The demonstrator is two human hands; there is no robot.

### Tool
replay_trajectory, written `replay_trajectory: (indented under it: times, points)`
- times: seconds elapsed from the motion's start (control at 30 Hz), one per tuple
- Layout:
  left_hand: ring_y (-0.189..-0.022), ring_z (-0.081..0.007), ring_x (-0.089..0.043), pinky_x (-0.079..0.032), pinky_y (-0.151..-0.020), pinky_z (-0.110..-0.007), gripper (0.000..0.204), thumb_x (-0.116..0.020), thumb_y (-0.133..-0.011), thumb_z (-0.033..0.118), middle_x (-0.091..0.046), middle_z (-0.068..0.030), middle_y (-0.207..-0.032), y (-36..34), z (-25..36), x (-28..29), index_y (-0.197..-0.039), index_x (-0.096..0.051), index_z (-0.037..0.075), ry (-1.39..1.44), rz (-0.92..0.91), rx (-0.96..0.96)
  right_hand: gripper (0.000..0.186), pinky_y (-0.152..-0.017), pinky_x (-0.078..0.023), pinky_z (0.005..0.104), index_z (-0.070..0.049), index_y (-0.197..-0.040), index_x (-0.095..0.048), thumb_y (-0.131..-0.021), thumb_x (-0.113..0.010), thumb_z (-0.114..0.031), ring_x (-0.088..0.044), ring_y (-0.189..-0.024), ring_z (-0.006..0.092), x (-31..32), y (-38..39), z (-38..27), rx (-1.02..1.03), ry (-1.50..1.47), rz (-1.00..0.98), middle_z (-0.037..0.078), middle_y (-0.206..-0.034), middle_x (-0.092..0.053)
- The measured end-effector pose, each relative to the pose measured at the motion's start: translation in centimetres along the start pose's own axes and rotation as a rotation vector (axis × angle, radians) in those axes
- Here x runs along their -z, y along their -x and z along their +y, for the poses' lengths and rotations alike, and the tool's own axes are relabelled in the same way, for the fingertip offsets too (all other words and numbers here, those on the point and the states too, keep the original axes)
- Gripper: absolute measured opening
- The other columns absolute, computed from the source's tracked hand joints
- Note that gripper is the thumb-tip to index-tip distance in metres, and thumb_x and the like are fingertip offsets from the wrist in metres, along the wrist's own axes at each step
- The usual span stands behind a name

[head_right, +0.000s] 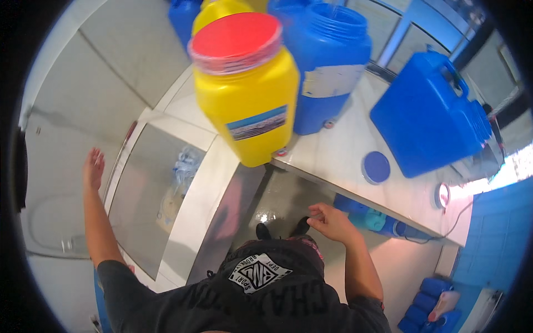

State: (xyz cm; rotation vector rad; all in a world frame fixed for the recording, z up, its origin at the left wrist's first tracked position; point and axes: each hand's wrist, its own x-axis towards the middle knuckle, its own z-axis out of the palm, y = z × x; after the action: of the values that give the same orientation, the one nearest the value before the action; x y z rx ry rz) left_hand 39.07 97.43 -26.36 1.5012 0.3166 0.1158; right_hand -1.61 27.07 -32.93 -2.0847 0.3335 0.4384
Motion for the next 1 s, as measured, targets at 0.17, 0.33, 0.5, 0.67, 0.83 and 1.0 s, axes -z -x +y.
replay_trajectory:
  times: [0.17, 0.33, 0.5, 0.67, 0.83, 1.0]
  points:
    - [-0.122, -0.0149, -0.056, -0.045, -0.093, -0.025, 0.047, -0.057, -0.102, 0.035, -0.056, -0.0027, -0.140, -1.2, 1.8, -1.8, -0.141, -0.051, 0.010, -0.076, 0.040, 0.064, 0.045, -0.083, -0.056, 0.0373, -0.001, -0.125, -0.061, -0.090, -0.073, -0.026, -0.071, -0.094, 0.0258, 1.1, 4.0, 3.1, -0.078, 0.011, 0.123, 0.016, -0.112, -0.070]
    - [-0.106, -0.0103, -0.059, -0.045, -0.084, -0.022, 0.033, -0.059, -0.101, 0.035, -0.063, 0.0018, -0.123, 4.1, -0.5, -13.0, -0.127, -0.060, 0.015, -0.435, -0.272, 0.056, 0.045, -0.082, -0.055, 0.0375, -0.001, -0.124, -0.061, -0.090, -0.073, -0.026, -0.071, -0.092, 0.0259, 2.2, 7.7, 6.8, -0.072, 0.002, 0.205, 0.015, -0.111, -0.071]
    - [-0.089, -0.0093, -0.061, -0.046, -0.075, -0.023, 0.032, -0.061, -0.100, 0.039, -0.067, 0.0029, -0.104, 18.3, -5.2, -27.4, -0.120, -0.062, 0.014, -0.722, -0.802, 0.149, 0.045, -0.084, -0.055, 0.0380, -0.002, -0.125, -0.061, -0.090, -0.072, -0.027, -0.070, -0.096, 0.0271, 5.7, 8.8, 10.1, -0.047, -0.049, 0.213, 0.016, -0.113, -0.070]
    - [-0.078, -0.0087, -0.059, -0.046, -0.066, -0.024, 0.052, -0.049, -0.102, 0.056, -0.066, 0.0025, -0.097, 31.2, -12.1, -40.1, -0.128, -0.058, 0.011, -0.451, -0.864, 0.589, 0.044, -0.090, -0.053, 0.0405, -0.002, -0.124, -0.062, -0.090, -0.071, -0.028, -0.068, -0.103, 0.0308, 11.7, 9.8, 15.7, 0.115, -0.117, 0.276, 0.017, -0.115, -0.068]
    - [-0.069, -0.0070, -0.053, -0.041, -0.053, -0.022, 0.049, -0.041, -0.101, 0.063, -0.064, 0.0052, -0.087, 33.4, -16.6, -50.4, -0.107, -0.057, 0.017, -0.082, -0.467, 0.762, 0.036, -0.088, -0.053, 0.0423, -0.003, -0.118, -0.065, -0.089, -0.071, -0.023, -0.067, -0.100, 0.0322, 20.5, 13.8, 24.3, 0.130, -0.198, 0.490, 0.020, -0.114, -0.065]
    - [-0.059, -0.0070, -0.051, -0.039, -0.048, -0.020, 0.042, -0.042, -0.101, 0.061, -0.060, 0.0070, -0.073, 31.8, -18.7, -53.0, -0.092, -0.054, 0.021, -0.119, -0.140, 0.706, 0.033, -0.090, -0.051, 0.0430, -0.004, -0.114, -0.065, -0.085, -0.074, -0.016, -0.062, -0.106, 0.0379, 28.6, 17.9, 30.8, -0.133, 0.248, 1.116, 0.019, -0.116, -0.063]
